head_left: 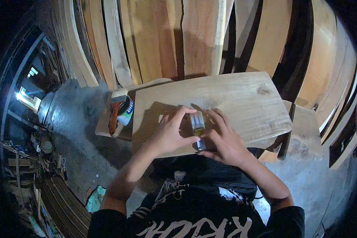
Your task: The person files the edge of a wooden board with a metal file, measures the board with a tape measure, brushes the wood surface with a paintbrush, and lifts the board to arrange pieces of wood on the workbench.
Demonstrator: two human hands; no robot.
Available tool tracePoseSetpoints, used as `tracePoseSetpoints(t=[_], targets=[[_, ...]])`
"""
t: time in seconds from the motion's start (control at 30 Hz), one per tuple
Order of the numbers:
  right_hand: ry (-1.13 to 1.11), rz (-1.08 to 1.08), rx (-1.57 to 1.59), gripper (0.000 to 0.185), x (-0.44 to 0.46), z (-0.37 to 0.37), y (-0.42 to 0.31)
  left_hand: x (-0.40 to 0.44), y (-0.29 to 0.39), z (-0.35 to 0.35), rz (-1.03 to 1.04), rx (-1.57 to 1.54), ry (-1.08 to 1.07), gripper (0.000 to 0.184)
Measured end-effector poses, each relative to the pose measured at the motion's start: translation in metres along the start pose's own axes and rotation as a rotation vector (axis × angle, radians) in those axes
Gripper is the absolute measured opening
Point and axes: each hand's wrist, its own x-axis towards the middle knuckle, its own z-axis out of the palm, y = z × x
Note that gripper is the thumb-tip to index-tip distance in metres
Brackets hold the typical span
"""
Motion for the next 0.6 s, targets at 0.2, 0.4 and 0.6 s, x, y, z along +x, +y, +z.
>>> tracePoseSetpoints(t=[0.2, 0.4, 0.6], targets=[[0.049, -0.096, -0.11, 0.028, -0.015, 0.001, -0.003, -0.002, 0.006, -0.001, -0.022, -0.038, -0.059, 0.069], [0.107, -0.165, -0.132, 0.03, -0.025, 0.008, 0.004, -0.002, 0.008, 0.0, -0.024, 0.014, -0.039, 0.068], [0.085, -0.143, -0.051, 0.029, -0.023, 0.0, -0.002, -0.004, 0.006, -0.001, 0.033, 0.079, -0.004, 0.069]])
